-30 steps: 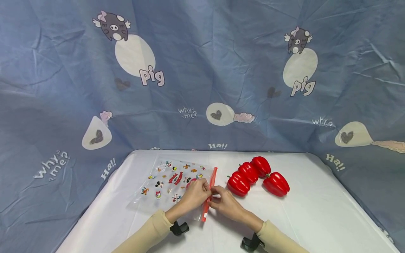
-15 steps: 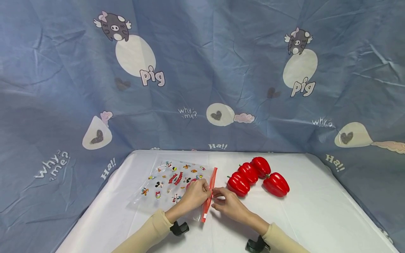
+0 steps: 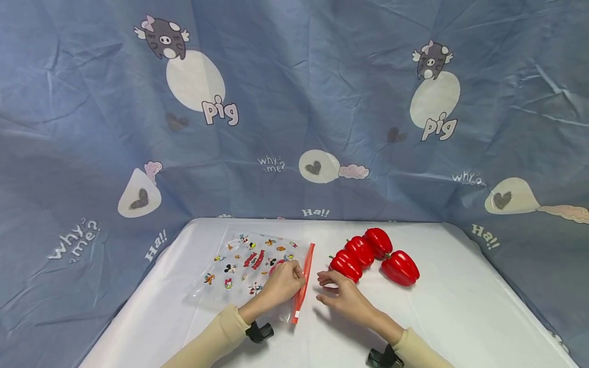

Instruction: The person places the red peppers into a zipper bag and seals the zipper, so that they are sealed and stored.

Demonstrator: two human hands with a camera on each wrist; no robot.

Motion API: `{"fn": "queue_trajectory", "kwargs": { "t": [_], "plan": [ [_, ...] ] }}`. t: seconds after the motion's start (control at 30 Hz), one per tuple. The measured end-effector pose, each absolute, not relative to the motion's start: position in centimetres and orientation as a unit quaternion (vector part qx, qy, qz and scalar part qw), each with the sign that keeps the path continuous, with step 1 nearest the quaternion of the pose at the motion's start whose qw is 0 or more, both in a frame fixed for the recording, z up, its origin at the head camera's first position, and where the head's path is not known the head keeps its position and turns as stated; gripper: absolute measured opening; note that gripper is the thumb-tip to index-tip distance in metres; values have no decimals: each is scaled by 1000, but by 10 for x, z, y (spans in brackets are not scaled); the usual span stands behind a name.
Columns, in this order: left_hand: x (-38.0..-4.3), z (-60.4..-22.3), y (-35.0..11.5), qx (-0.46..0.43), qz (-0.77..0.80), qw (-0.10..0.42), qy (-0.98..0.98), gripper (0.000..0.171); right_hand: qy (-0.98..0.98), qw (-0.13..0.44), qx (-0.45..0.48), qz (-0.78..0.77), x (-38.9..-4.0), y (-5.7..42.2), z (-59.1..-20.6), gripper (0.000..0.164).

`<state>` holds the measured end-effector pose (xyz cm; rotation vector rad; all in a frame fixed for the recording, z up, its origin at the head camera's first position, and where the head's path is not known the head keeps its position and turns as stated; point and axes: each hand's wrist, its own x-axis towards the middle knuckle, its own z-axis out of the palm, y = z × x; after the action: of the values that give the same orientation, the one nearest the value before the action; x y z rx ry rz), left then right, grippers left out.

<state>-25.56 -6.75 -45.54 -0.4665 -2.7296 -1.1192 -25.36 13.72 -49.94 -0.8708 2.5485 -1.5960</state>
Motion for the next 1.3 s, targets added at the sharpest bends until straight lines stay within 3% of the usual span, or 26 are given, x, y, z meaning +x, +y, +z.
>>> {"fn": "queue_trajectory", "kwargs": {
  "t": [0.7, 1.3],
  "plan": [
    [-254, -454, -68, -152, -399, 55, -903, 9, 844, -103, -223, -476, -259, 168, -476, 50],
    [-255, -453, -68, -151, -399, 49, -903, 8, 857, -106, -202, -462, -264, 198, -459, 58]
  ]
}}
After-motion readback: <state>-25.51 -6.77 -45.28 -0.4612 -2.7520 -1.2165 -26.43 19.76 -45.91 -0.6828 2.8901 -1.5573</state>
